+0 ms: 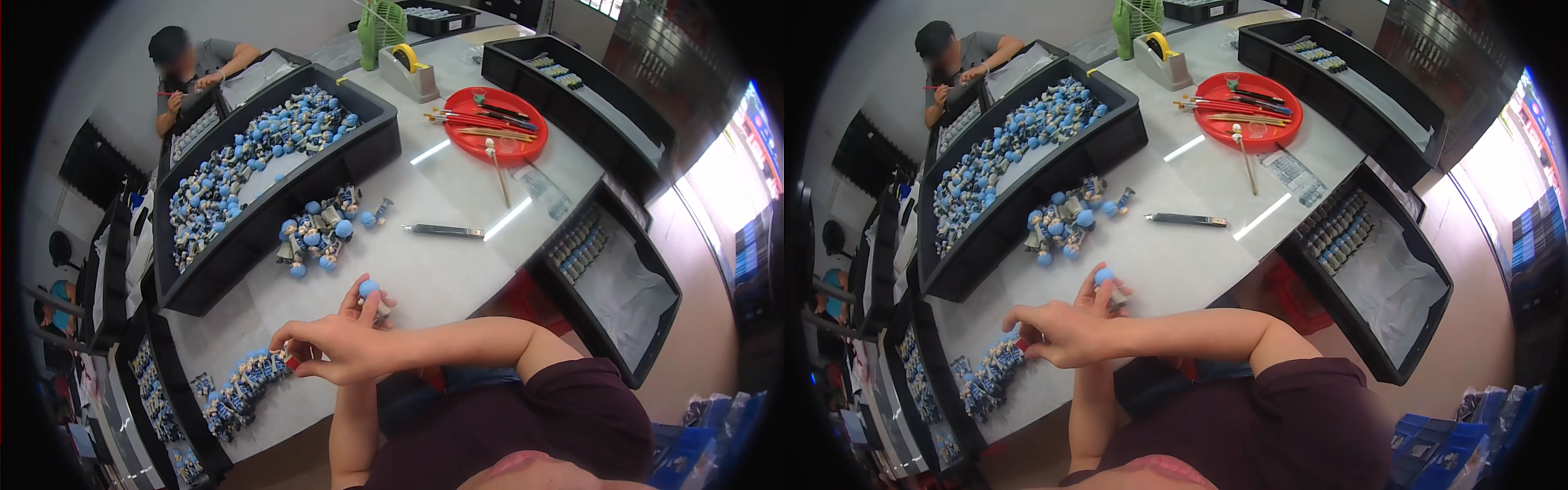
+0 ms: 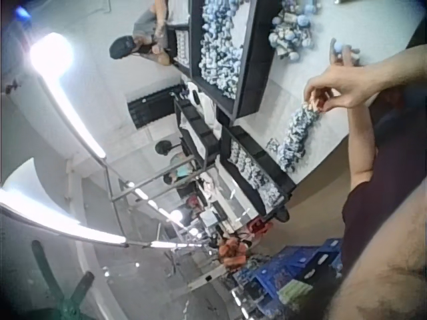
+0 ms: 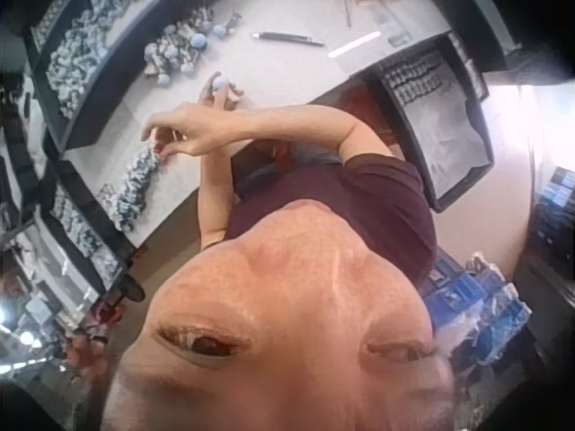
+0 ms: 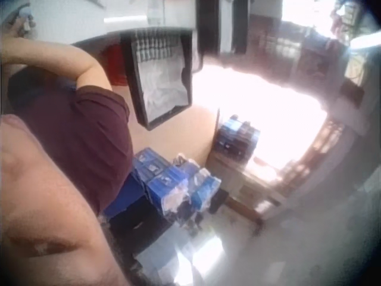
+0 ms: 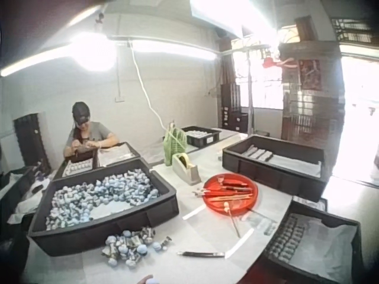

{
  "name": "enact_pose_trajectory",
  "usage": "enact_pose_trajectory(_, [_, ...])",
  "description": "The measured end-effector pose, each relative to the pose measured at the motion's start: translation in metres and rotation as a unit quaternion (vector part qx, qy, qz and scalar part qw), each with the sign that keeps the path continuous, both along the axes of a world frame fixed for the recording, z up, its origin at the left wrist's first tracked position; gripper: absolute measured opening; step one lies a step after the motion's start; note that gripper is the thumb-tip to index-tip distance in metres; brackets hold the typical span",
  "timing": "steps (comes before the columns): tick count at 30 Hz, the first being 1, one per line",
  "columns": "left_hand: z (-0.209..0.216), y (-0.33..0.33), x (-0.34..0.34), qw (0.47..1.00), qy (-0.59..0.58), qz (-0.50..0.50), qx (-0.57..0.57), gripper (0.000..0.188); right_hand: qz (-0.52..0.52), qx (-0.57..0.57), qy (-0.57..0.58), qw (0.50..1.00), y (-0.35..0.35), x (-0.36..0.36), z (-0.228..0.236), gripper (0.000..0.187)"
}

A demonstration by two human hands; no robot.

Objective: The person assembles small blue and white figurines at a workbench. They pick up a figurine, use a red sanding tool to smooth the head, and then place the finished item into a drawer. The process is repeated for multiple figurines.

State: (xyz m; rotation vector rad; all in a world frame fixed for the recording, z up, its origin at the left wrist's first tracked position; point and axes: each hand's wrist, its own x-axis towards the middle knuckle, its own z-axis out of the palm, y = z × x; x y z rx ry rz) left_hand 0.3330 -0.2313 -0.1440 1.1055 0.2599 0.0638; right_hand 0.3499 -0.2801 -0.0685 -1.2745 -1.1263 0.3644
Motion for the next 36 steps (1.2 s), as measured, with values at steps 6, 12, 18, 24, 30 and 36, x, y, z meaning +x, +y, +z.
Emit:
enact_pose_trajectory(6, [-0.012, 0.004, 0.001, 0.996, -0.075, -0.004, 0.041, 0.038, -0.059, -0.004, 0.030, 0.998, -0.012, 0.017, -0.013, 0.038])
enact_pose_trajectory(12, [-0.019, 0.001, 0.007, 0.990, -0.101, 0.096, -0.036, 0.035, -0.113, -0.046, 0.076, 0.990, -0.032, 0.038, -0.024, 0.039])
enact_pose_trajectory(18, [-0.007, 0.008, 0.006, 1.000, 0.010, -0.001, 0.019, 0.035, -0.229, -0.037, 0.175, 0.957, -0.067, 0.066, -0.040, 0.035])
enact_pose_trajectory(24, [-0.010, 0.010, 0.002, 0.999, -0.005, -0.025, 0.023, 0.036, -0.238, -0.065, 0.210, 0.946, -0.078, 0.069, -0.050, 0.040])
enact_pose_trajectory(30, [-0.011, 0.011, 0.003, 0.999, -0.009, -0.027, 0.029, 0.035, -0.210, -0.077, 0.224, 0.948, -0.071, 0.068, -0.051, 0.041])
enact_pose_trajectory(36, [-0.012, 0.010, 0.005, 0.999, -0.004, -0.021, 0.027, 0.037, -0.222, -0.107, 0.166, 0.955, -0.066, 0.062, -0.049, 0.041])
